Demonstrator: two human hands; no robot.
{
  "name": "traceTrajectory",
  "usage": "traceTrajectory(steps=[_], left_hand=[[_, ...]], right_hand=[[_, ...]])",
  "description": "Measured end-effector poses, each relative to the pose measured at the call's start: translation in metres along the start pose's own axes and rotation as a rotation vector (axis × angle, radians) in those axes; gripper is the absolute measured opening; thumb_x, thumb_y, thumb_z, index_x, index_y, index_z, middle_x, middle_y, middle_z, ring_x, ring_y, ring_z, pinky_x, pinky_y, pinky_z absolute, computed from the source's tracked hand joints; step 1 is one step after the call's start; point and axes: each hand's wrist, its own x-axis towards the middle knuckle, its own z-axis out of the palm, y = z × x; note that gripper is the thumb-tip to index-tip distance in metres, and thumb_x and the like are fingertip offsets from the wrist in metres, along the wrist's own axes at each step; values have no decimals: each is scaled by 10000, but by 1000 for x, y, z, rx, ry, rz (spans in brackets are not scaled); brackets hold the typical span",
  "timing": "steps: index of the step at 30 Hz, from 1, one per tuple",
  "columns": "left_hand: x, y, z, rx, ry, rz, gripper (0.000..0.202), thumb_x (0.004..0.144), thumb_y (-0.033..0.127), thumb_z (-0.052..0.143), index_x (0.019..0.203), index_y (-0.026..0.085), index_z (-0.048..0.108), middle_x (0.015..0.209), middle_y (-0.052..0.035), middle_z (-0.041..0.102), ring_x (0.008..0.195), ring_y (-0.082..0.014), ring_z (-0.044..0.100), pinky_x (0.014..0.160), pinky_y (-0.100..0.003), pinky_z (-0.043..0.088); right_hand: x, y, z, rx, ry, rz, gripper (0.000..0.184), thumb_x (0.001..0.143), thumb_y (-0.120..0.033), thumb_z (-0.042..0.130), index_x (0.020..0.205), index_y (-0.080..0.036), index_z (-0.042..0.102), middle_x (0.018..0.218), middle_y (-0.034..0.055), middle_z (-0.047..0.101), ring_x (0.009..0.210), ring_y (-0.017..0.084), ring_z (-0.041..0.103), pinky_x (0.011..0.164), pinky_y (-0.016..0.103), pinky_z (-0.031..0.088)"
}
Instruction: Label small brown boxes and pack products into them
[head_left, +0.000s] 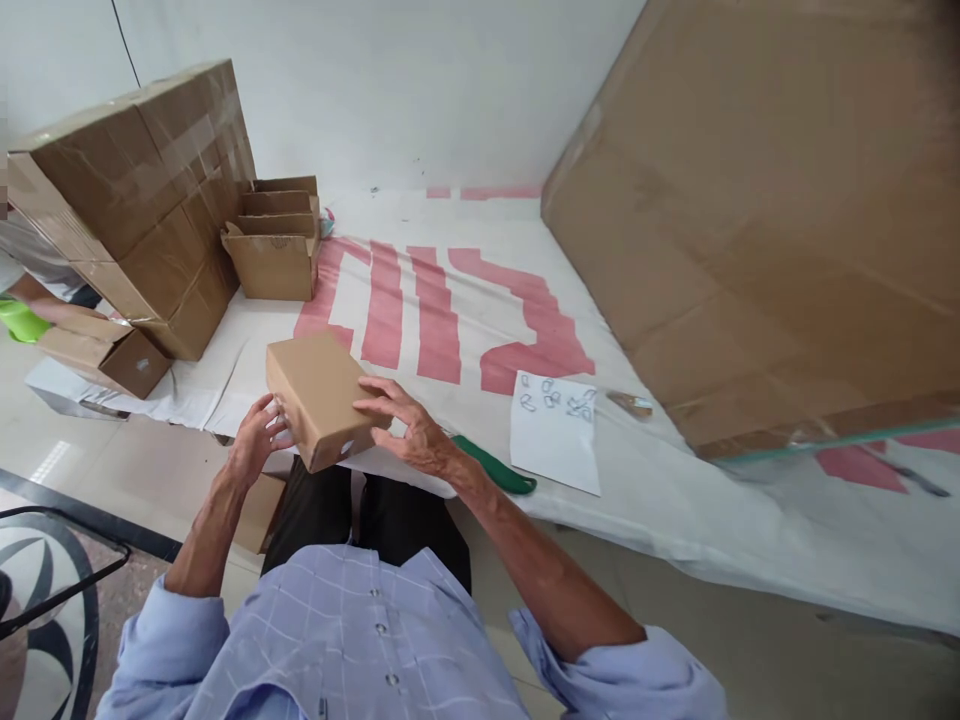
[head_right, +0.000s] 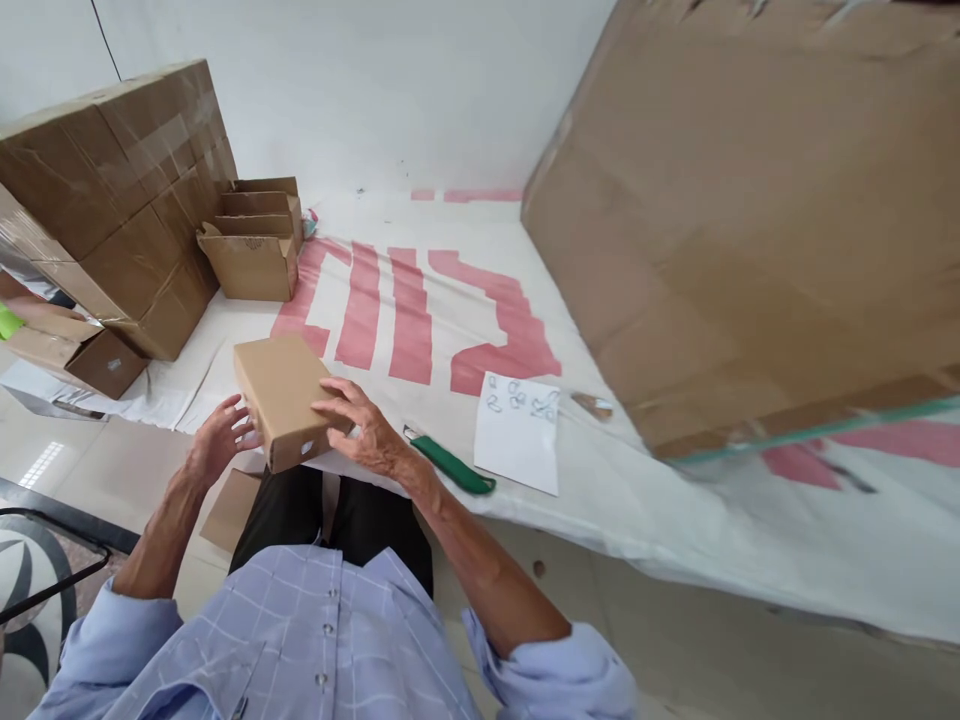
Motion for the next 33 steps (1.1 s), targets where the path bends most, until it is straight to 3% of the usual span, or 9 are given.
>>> traceTrajectory(steps=[4,7,11,14,18,20,23,27,33], left_hand=[[9,-5,-1,23,96,-64,1214,591,472,988,1608,239,366,1360,-179,678,1042,-305,739,760,-395,620],[9,-14,5,-56,7,18,1128,540,394,977,1539,258,472,1316,-127,704,1130,-327,721,832,-427,628],[10,-30,8,-206,-166,242,870,549,315,956,1358,256,640,1300,-83,739,1226,-309,693,1008,-423,585],[20,-30,-8,-173,-183,269,786,551,308,966,1282,231,688,1315,-101,748,1280,-327,678,1111,-463,532],[31,-6,-42,-44,-64,438,763,688,403,909,1403,343,649,1641,-71,559,1536,-355,491,1214,-504,445],[32,10,-51,118,-168,467,735,743,421,898,1429,328,652,1685,-85,516,1593,-384,417,1237,-521,420],[30,27,-46,239,-353,459,612,840,447,859,1394,257,680,1568,-124,630,1538,-387,494,1232,-524,426],[24,36,-29,239,-350,487,416,860,430,862,1195,248,696,1499,-98,661,1428,-331,592,1151,-442,497],[2,35,-19,399,-271,472,346,857,458,851,1114,266,721,1534,-85,582,1319,-318,646,1011,-390,585]], right_hand=[[-6,2,26,35,140,102,451,922,-393,703,1354,-260,701,1586,138,554,1525,335,485,1283,593,397],[-9,4,41,148,318,394,864,866,-593,752,1598,-226,473,1666,194,458,1566,383,428,1270,624,396],[-10,5,34,326,256,632,1047,786,-662,787,1647,-217,389,1614,196,529,1458,402,550,1199,609,480],[-8,4,13,211,237,451,1058,736,-566,854,1636,-246,400,1612,165,519,1455,386,539,1213,590,469],[-6,4,-14,-100,116,73,1055,734,-389,897,1648,-293,379,1643,137,453,1555,378,417,1316,606,338],[-4,5,-22,-168,31,-21,1069,767,-335,887,1677,-319,327,1664,128,424,1571,367,400,1328,598,331],[-3,6,-27,-193,-41,-39,1132,814,-315,874,1727,-355,205,1723,116,350,1607,361,357,1341,596,320],[-3,5,-34,-131,-80,1,1168,814,-493,910,1734,-364,202,1757,119,303,1640,375,297,1351,608,286],[-3,-4,-40,-44,-18,112,751,995,-588,678,1648,-320,420,1686,125,427,1593,346,389,1315,574,358]])
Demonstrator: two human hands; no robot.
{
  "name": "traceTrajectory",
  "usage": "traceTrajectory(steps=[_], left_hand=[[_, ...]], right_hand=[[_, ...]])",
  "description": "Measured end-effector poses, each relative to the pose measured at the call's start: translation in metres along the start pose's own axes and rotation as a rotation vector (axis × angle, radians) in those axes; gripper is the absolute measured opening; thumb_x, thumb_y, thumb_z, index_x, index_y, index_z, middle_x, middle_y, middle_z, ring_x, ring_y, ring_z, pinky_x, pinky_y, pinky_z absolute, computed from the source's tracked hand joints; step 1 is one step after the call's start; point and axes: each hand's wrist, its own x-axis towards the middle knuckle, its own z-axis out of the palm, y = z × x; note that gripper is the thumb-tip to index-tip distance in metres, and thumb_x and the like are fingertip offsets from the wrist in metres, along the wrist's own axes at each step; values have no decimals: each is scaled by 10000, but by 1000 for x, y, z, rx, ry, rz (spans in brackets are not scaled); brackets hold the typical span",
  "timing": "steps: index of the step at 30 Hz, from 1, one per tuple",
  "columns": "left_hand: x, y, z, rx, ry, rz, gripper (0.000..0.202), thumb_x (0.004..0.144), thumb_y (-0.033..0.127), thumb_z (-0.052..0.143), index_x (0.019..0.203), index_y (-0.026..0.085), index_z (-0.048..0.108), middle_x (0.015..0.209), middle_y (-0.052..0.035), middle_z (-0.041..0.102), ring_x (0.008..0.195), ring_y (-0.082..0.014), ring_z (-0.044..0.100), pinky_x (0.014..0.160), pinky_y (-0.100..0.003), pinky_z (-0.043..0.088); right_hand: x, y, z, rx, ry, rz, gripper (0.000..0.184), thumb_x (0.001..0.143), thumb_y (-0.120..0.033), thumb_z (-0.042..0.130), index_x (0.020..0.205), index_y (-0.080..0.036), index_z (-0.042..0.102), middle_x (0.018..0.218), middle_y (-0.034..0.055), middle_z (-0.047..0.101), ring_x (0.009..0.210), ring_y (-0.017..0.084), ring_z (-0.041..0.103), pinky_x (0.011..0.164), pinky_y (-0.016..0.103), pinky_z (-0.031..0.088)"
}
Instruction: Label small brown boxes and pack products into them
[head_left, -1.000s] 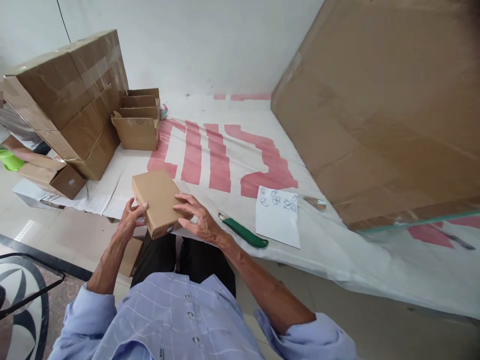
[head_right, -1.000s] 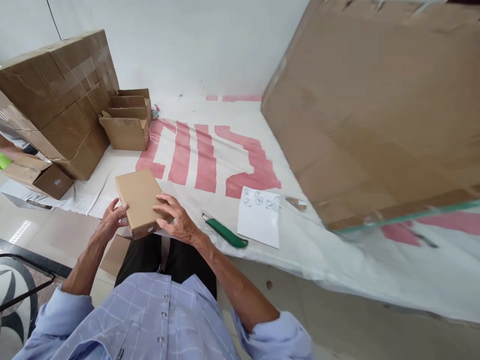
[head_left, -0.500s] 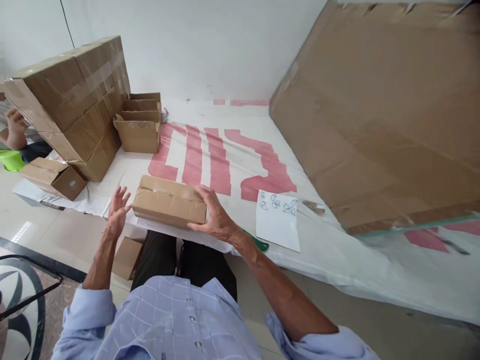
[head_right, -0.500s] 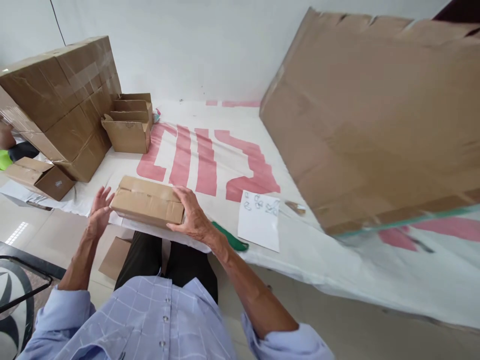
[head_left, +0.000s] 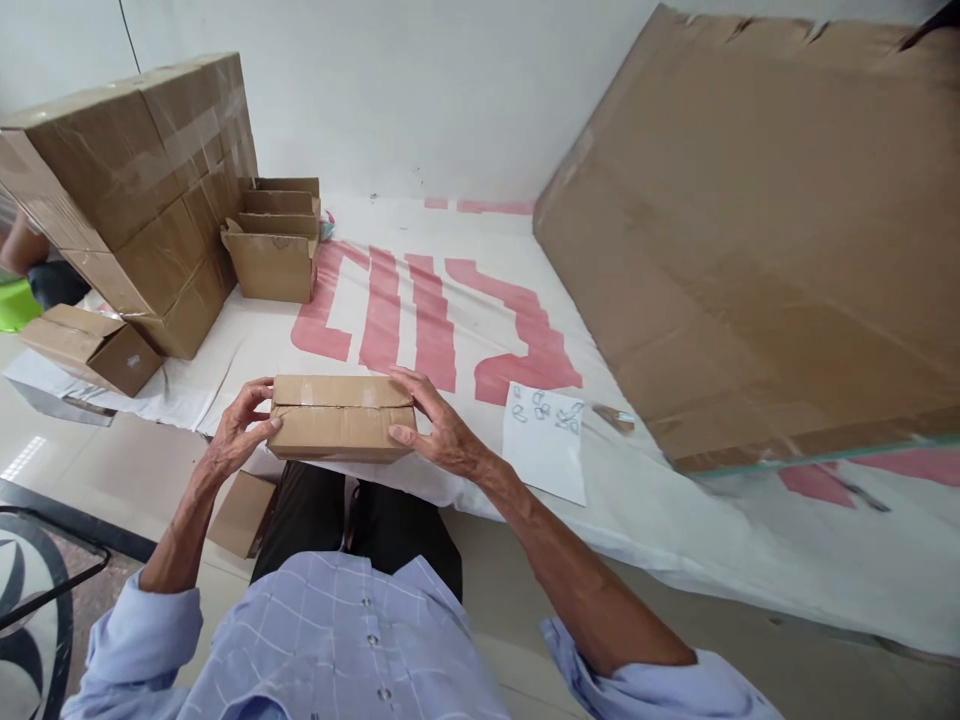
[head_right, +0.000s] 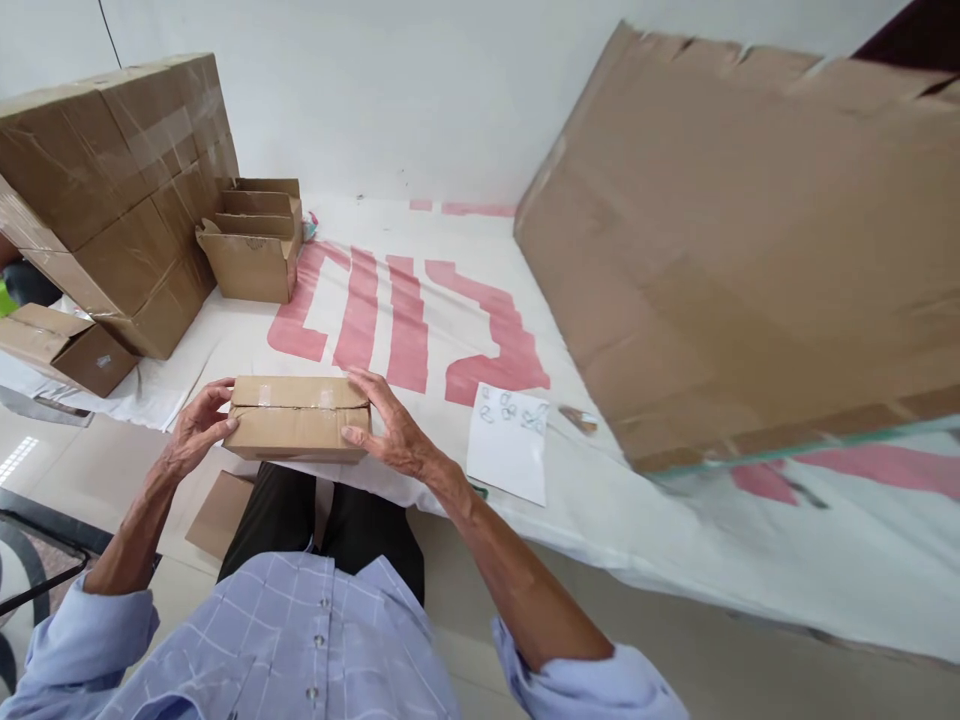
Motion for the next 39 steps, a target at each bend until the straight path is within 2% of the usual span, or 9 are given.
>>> traceTrajectory(steps=[6,9,12,15,17,23,26,30,39], left_hand=[[0,4,6,79,3,-17,323,819,447,859,1060,263,748,1657,-104,514,1503,-381,513,1153,-485,512],[5,1,5,58,-21,-15,290,809,426,854,997,249,723,1680,-120,500,1561,-392,449,1209,-530,450],[8,-2,6,19,-34,-19,286,799,417,849,958,235,695,1680,-126,496,1531,-388,481,1214,-531,443],[10,-4,9,1,-16,-20,300,785,419,851,943,229,682,1621,-128,539,1478,-381,529,1190,-513,468],[10,-4,12,1,1,-18,307,775,418,857,942,230,680,1574,-126,566,1453,-378,546,1170,-501,489],[3,-4,19,47,49,-23,364,740,437,906,894,230,650,1520,-111,572,1402,-355,574,1118,-476,532],[-1,-4,23,57,67,-6,372,734,431,917,932,235,670,1527,-119,560,1403,-350,569,1115,-480,535],[-6,-2,27,36,76,3,394,713,420,936,983,246,709,1515,-119,574,1405,-352,566,1121,-486,535],[-9,-5,30,69,81,11,372,736,402,882,1008,255,675,1547,-124,550,1406,-365,560,1100,-518,525]], right_hand=[[-15,12,-12,-147,67,75,636,1037,-547,581,1607,-297,449,1649,135,467,1518,339,474,1227,560,462],[-54,34,-32,-486,81,262,473,1034,-487,552,1429,-233,601,1406,177,627,1323,368,597,1097,558,532],[-105,52,-46,-788,-89,455,296,984,-422,608,1180,-214,684,1156,171,683,1118,369,645,933,503,562],[-139,58,-43,-871,-183,473,183,989,-364,578,1042,-218,675,1076,154,677,1042,343,656,848,445,552],[-144,56,-38,-867,-140,453,189,1000,-336,523,1020,-215,667,1028,146,675,984,334,666,805,434,544],[-81,5,-57,-613,294,293,360,1063,-405,381,1214,-242,665,1031,114,702,984,308,681,854,434,554],[-30,-41,-63,-446,151,137,343,1086,-433,430,1144,-243,709,984,78,726,892,257,679,825,389,553],[28,-84,-46,-313,-152,-5,319,1081,-420,497,1057,-235,756,933,47,765,824,212,691,767,337,539],[79,-102,-22,-560,-359,-90,288,1059,-377,539,965,-221,762,890,40,764,789,183,658,685,301,427]])
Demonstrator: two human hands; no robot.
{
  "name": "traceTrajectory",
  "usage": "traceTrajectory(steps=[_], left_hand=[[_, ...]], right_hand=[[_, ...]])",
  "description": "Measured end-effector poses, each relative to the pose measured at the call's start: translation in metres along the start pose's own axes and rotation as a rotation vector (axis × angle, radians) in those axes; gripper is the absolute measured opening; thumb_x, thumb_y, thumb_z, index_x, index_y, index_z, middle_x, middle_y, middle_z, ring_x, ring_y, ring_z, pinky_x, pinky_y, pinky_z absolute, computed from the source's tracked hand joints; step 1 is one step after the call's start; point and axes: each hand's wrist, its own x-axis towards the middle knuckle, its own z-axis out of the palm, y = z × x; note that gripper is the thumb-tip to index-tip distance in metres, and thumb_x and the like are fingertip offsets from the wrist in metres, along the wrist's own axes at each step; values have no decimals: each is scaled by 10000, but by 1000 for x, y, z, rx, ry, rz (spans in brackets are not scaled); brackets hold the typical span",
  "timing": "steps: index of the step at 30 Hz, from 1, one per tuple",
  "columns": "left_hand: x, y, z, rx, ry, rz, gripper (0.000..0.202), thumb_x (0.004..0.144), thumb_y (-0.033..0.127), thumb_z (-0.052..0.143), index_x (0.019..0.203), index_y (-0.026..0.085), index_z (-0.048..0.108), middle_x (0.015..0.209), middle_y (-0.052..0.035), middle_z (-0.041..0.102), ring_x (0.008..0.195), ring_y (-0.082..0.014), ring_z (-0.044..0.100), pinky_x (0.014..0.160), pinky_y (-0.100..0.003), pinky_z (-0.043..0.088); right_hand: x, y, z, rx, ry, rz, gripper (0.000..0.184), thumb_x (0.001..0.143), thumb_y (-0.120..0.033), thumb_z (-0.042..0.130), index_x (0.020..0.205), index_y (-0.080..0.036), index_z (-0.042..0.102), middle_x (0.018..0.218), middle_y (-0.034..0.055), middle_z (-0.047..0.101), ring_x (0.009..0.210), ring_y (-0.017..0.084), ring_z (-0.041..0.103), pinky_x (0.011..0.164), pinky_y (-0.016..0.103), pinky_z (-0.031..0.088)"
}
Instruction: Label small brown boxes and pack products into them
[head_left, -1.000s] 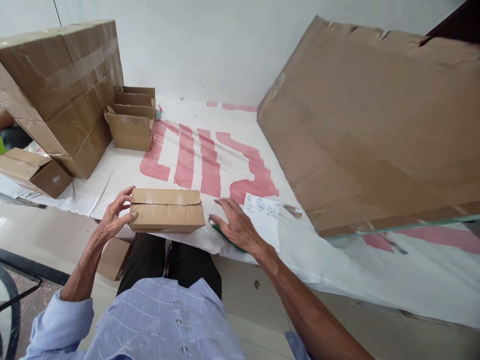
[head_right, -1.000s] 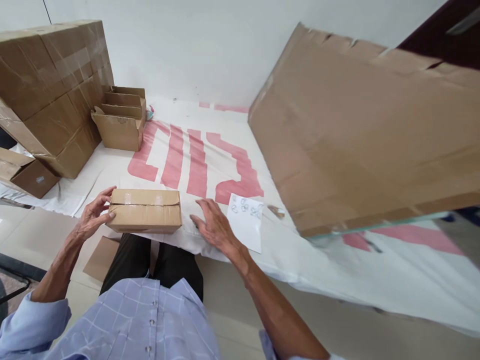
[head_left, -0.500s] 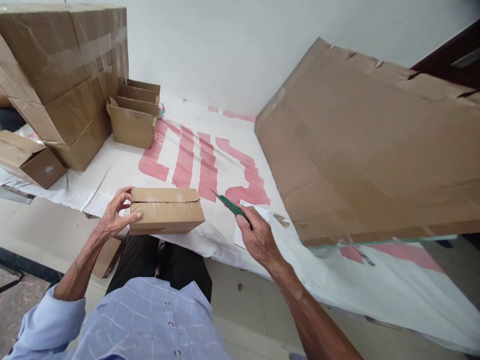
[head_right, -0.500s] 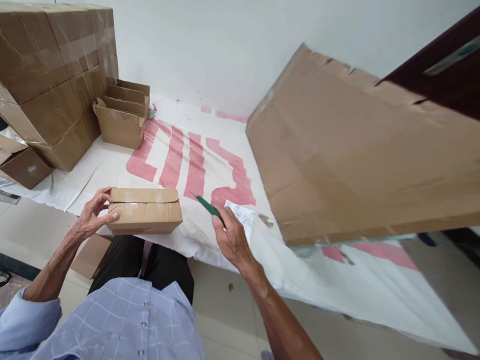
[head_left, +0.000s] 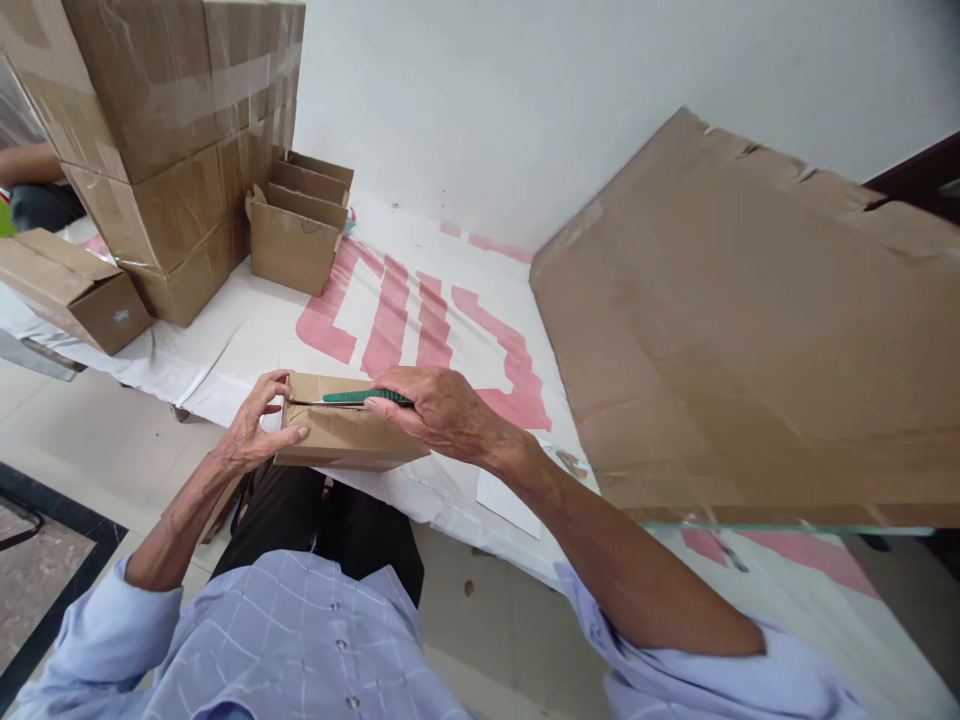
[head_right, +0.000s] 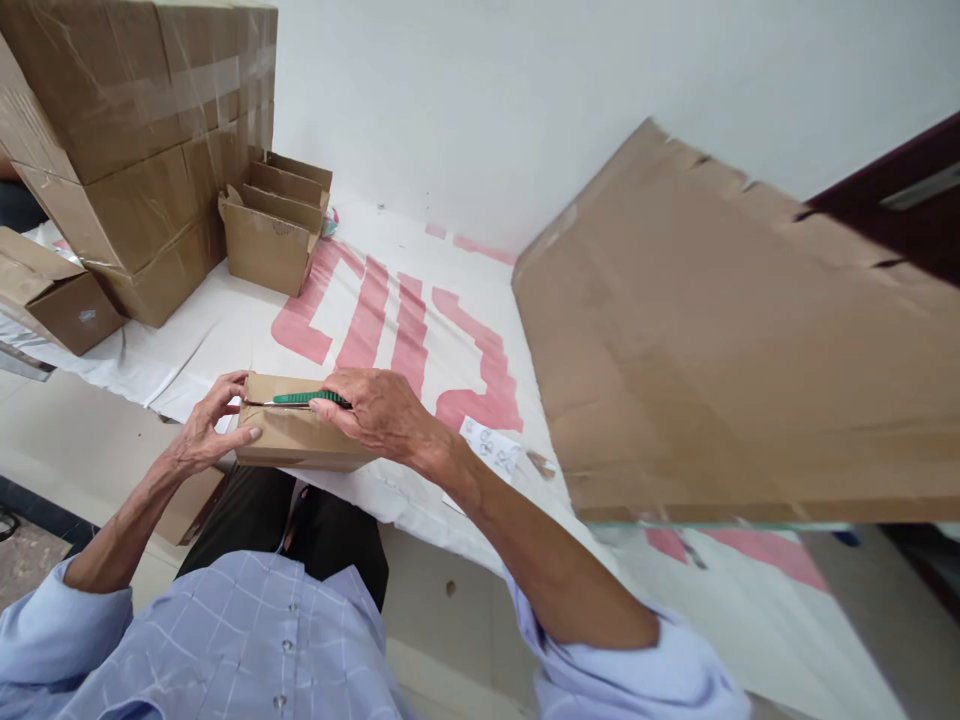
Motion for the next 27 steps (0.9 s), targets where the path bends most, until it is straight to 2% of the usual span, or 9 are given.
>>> traceTrajectory(steps=[6,10,15,17,19,20,22,25,27], left_hand=[[1,-3,-1,11,7,19,386,720,396,886,1010,262,669,1526,-104,571,1400,-357,557,1099,-516,534],[3,-4,-4,81,-8,38,354,764,397,848,1036,267,661,1491,-97,580,1380,-348,569,1108,-530,533],[5,-6,-10,139,-47,67,386,783,420,839,1096,272,669,1476,-94,575,1385,-351,568,1095,-518,544],[7,-8,-10,138,-57,63,458,779,439,852,1177,287,686,1502,-95,557,1394,-358,563,1088,-515,551],[9,-8,-11,129,-64,61,559,776,460,866,1287,316,689,1523,-94,539,1405,-362,557,1085,-503,558],[10,-8,-12,131,-75,64,610,781,467,869,1345,332,679,1529,-93,534,1411,-363,553,1090,-499,559],[14,-7,-14,153,-116,70,726,793,477,873,1465,361,624,1543,-98,524,1420,-365,544,1100,-505,555],[19,-2,-19,199,-175,58,933,773,490,898,1607,373,497,1552,-117,522,1421,-381,530,1101,-529,548],[23,3,-22,209,-194,27,1028,734,516,925,1638,358,463,1550,-128,533,1429,-400,520,1098,-527,546]], right_hand=[[15,-12,-3,-207,-37,23,308,1057,-384,572,845,-215,718,803,42,721,721,183,616,601,310,308],[12,2,-7,-303,-66,4,341,1064,-446,594,836,-220,711,797,48,715,700,190,613,598,318,294],[-37,45,-41,-331,-82,105,349,1039,-489,602,830,-246,740,786,51,738,694,204,624,610,315,350],[-68,61,-56,-229,-18,149,352,1045,-519,570,900,-267,768,830,48,761,713,213,640,633,331,411],[-99,74,-56,-99,116,240,354,1055,-534,539,1029,-277,781,918,52,780,745,222,660,668,349,473],[-114,80,-48,-40,196,302,364,1059,-535,519,1096,-275,771,951,55,780,760,227,668,683,356,497],[-139,90,-15,33,340,444,391,1053,-527,485,1176,-249,730,978,67,770,792,243,682,709,373,535],[-162,100,63,21,422,638,385,989,-514,489,1121,-205,677,1006,116,757,874,291,706,768,424,569],[-168,104,113,12,418,701,378,985,-488,466,1147,-203,654,1045,138,744,938,308,710,816,449,583]])
